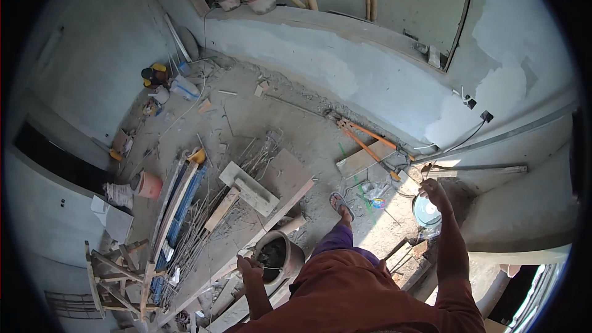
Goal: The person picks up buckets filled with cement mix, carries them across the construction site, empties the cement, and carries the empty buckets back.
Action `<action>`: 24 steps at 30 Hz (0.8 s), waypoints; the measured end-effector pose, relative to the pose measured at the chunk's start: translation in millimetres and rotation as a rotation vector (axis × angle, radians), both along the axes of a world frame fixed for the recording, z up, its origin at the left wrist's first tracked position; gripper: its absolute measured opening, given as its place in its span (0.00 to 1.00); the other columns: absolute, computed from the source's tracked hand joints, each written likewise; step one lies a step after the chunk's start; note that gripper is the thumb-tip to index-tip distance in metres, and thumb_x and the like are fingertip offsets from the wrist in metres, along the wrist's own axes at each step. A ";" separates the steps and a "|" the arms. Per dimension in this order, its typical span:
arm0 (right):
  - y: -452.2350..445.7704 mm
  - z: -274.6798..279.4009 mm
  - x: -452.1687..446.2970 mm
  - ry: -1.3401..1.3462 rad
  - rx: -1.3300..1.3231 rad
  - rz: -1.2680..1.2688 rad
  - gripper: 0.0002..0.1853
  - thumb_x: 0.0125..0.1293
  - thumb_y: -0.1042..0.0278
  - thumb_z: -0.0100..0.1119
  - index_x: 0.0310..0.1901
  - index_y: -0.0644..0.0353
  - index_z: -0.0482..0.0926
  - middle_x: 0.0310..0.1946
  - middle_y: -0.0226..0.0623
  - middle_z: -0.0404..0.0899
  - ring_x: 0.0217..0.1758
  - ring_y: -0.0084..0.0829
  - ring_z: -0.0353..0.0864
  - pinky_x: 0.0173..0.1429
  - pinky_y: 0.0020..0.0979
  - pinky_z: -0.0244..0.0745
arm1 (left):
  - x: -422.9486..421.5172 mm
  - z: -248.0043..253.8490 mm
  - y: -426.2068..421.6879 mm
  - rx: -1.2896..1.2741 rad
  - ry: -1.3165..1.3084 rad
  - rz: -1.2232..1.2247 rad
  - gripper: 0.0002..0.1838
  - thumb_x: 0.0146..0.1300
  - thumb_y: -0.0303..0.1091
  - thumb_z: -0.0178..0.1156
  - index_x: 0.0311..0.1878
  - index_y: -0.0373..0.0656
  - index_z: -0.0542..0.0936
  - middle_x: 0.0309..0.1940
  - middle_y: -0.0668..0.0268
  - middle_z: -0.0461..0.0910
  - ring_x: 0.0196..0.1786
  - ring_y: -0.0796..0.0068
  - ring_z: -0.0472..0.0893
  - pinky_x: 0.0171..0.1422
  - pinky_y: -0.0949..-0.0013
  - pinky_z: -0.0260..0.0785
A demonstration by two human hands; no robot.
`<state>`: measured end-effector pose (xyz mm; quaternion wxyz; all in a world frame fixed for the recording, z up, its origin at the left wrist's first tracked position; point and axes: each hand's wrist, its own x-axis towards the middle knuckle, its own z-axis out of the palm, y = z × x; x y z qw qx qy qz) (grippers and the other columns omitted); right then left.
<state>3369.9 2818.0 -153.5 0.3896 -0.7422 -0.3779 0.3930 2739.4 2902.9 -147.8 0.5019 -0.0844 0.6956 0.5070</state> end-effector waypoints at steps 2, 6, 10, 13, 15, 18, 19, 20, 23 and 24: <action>-1.9 -78.6 40.9 0.039 -0.059 -0.119 0.10 0.62 0.68 0.48 0.37 0.67 0.72 0.23 0.40 0.76 0.23 0.29 0.78 0.27 0.27 0.74 | 12.3 -25.9 28.6 -0.026 -0.011 0.000 0.27 0.64 0.57 0.40 0.14 0.51 0.59 0.09 0.70 0.54 0.15 0.72 0.52 0.26 0.63 0.50; -13.9 -143.8 84.9 0.050 -0.456 -0.337 0.04 0.57 0.73 0.53 0.28 0.63 0.72 0.19 0.44 0.76 0.18 0.33 0.77 0.18 0.33 0.72 | 60.8 -25.1 84.4 -0.029 0.058 -0.009 0.26 0.64 0.57 0.40 0.15 0.52 0.58 0.09 0.72 0.53 0.13 0.75 0.52 0.23 0.64 0.50; 33.2 -183.7 108.0 0.324 -0.388 -0.430 0.04 0.58 0.68 0.52 0.32 0.57 0.70 0.20 0.41 0.77 0.17 0.32 0.77 0.16 0.31 0.67 | 86.3 -17.4 139.1 0.000 0.055 0.062 0.26 0.65 0.56 0.39 0.14 0.52 0.58 0.07 0.73 0.52 0.12 0.75 0.52 0.20 0.66 0.48; 139.6 -126.7 75.1 0.244 -0.397 -0.250 0.06 0.63 0.66 0.48 0.36 0.60 0.70 0.26 0.42 0.78 0.22 0.30 0.78 0.21 0.29 0.68 | 110.8 10.4 183.0 0.090 0.075 0.075 0.26 0.66 0.55 0.39 0.15 0.53 0.57 0.07 0.73 0.51 0.10 0.77 0.51 0.16 0.68 0.44; 213.4 -111.7 65.0 0.137 -0.400 -0.153 0.07 0.60 0.71 0.47 0.35 0.64 0.72 0.27 0.42 0.76 0.25 0.30 0.78 0.27 0.28 0.75 | 121.1 11.9 210.4 0.133 0.063 0.088 0.25 0.66 0.55 0.39 0.15 0.53 0.57 0.07 0.74 0.51 0.10 0.78 0.51 0.16 0.69 0.44; 307.3 -142.6 72.2 0.135 -0.378 -0.007 0.08 0.62 0.68 0.49 0.36 0.63 0.73 0.28 0.42 0.77 0.27 0.30 0.79 0.29 0.29 0.74 | 140.6 16.8 255.8 0.177 0.078 0.091 0.25 0.66 0.54 0.40 0.15 0.53 0.57 0.08 0.74 0.51 0.11 0.78 0.51 0.16 0.70 0.43; 344.4 -125.7 63.9 0.124 -0.368 0.044 0.08 0.63 0.67 0.49 0.37 0.64 0.72 0.28 0.42 0.78 0.27 0.30 0.79 0.30 0.29 0.76 | 142.1 12.6 270.7 0.162 0.078 0.091 0.24 0.66 0.54 0.41 0.16 0.54 0.57 0.09 0.74 0.51 0.12 0.78 0.51 0.17 0.70 0.43; 375.8 -120.4 61.9 0.112 -0.359 0.094 0.09 0.64 0.67 0.48 0.38 0.64 0.71 0.28 0.41 0.78 0.28 0.30 0.80 0.31 0.30 0.77 | 146.7 13.0 288.4 0.147 0.077 0.090 0.24 0.66 0.54 0.41 0.16 0.54 0.57 0.09 0.74 0.52 0.12 0.79 0.51 0.17 0.71 0.42; 464.8 -160.3 71.9 -0.105 -0.416 0.276 0.09 0.64 0.66 0.48 0.38 0.63 0.73 0.27 0.40 0.79 0.27 0.30 0.80 0.32 0.30 0.75 | 161.0 13.8 342.7 0.029 0.148 0.138 0.24 0.65 0.55 0.41 0.16 0.54 0.58 0.09 0.74 0.52 0.12 0.78 0.51 0.16 0.71 0.42; 488.5 -184.6 78.6 -0.206 -0.415 0.350 0.09 0.64 0.66 0.48 0.37 0.63 0.74 0.26 0.40 0.80 0.27 0.30 0.81 0.32 0.30 0.75 | 157.4 3.6 354.0 0.021 0.158 0.142 0.24 0.65 0.55 0.41 0.16 0.54 0.58 0.08 0.74 0.52 0.11 0.78 0.52 0.15 0.71 0.42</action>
